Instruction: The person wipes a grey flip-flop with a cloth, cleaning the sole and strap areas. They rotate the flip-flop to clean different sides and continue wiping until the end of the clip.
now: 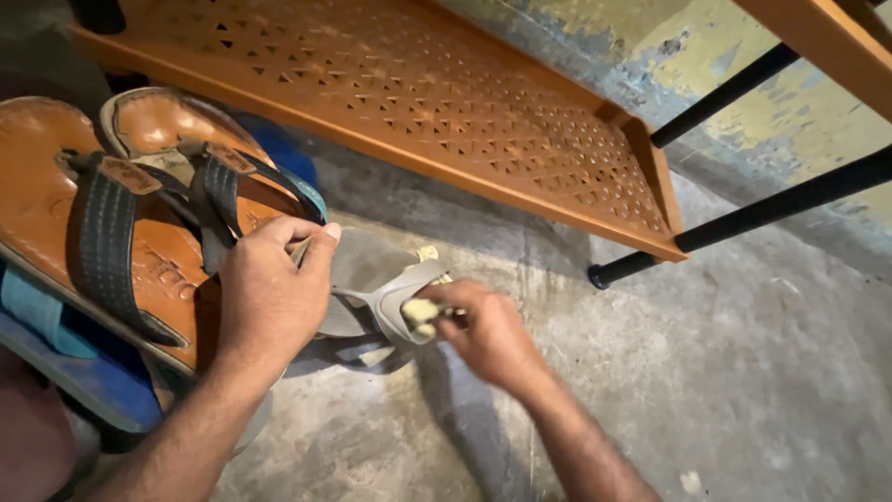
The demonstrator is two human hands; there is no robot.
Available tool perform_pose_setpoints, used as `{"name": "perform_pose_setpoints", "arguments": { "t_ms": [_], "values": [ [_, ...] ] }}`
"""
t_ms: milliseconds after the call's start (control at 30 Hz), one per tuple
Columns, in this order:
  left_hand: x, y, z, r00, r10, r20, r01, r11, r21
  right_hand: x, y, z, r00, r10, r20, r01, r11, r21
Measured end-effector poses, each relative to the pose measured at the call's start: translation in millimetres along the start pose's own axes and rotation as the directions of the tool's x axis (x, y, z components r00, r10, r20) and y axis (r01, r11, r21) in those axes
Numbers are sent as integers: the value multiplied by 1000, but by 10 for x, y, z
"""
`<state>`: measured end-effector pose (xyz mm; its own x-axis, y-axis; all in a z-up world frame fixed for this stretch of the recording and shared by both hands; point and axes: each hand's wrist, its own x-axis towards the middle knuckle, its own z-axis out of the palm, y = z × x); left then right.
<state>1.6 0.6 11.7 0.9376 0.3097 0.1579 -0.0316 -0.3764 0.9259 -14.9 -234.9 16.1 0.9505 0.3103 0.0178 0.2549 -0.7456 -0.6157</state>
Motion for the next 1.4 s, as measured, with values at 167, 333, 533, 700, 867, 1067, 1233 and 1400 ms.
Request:
{"name": "perform_pose_setpoints", "arguments": {
  "t_ms": [167,333,533,700,867,1067,1233,1400],
  "values": [
    [-9,-44,26,998,58,-24,-58,998,-10,0,140,-107,993,114,-15,-115,986,-120],
    [-4,-54,32,998,62,-15,-62,998,14,-49,-73,92,1000,16,-14,-15,998,64],
    [-23,-43,23,1000,4,5,-4,1000,3,8,19,33,998,64,-17,-65,997,-48],
    [-20,-38,46,1000,32,1,-32,999,-23,-9,221,-89,984,173,-41,-176,976,-126],
    [21,-30,60,1000,-22,-2,22,1000,-13,-10,27,48,995,-67,-68,67,998,-7],
    [34,-24,64,999,28,-21,-28,1000,0,0,-107,9,983,-150,-107,146,988,-41],
    [-35,-111,95,1000,0,1,0,1000,22,-28,64,39,975,-123,-184,110,991,-79],
    [-16,-65,72,1000,-16,0,16,1000,-26,-21,2,-3,975,-56,-214,45,998,-54]
  ]
}}
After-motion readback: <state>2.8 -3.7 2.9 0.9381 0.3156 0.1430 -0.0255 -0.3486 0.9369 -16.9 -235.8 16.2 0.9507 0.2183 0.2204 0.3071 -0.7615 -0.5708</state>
